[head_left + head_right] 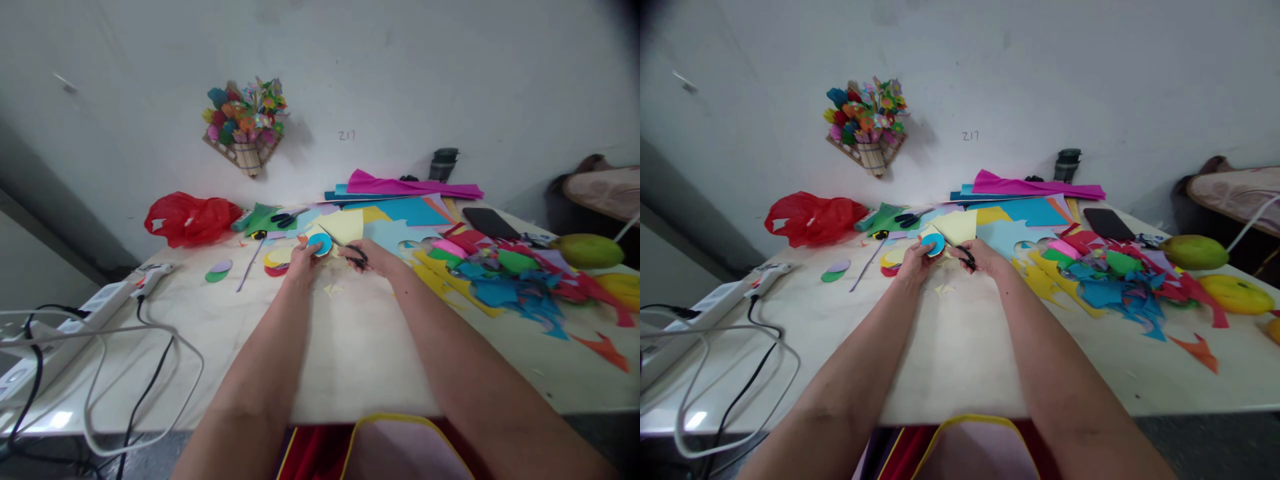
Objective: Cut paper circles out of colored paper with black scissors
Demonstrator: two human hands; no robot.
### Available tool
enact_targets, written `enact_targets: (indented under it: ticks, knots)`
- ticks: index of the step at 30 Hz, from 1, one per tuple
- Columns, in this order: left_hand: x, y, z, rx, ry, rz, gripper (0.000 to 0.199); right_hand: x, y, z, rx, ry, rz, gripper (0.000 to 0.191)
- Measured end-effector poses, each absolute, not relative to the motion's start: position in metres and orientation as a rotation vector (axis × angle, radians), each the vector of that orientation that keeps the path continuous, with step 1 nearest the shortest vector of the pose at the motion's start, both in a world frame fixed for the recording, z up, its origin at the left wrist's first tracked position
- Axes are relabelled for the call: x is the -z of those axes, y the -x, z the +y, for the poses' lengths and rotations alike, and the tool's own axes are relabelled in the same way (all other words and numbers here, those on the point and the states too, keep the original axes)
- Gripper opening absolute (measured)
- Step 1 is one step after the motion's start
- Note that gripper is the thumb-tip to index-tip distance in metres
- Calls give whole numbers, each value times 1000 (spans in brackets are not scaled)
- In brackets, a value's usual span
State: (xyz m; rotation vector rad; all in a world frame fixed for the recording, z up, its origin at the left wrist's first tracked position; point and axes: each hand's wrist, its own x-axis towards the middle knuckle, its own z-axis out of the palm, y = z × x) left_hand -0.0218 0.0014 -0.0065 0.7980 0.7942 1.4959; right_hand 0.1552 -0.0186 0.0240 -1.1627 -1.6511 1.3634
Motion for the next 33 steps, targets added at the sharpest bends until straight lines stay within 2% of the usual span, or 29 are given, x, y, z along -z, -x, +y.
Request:
enact_targets:
  ticks: [9,27,33]
  knots:
    - [7,21,1,-1461,-830,782,28,-26,-155,-20,-1360,1153,-1640,26]
    - [3,22,0,-1451,-780,782,23,-19,-156,-15,-1405,1068,-1574,28]
    - [2,24,-1,-1465,-777,808,15,-16,-157,-12,-1405,1059,-1585,28]
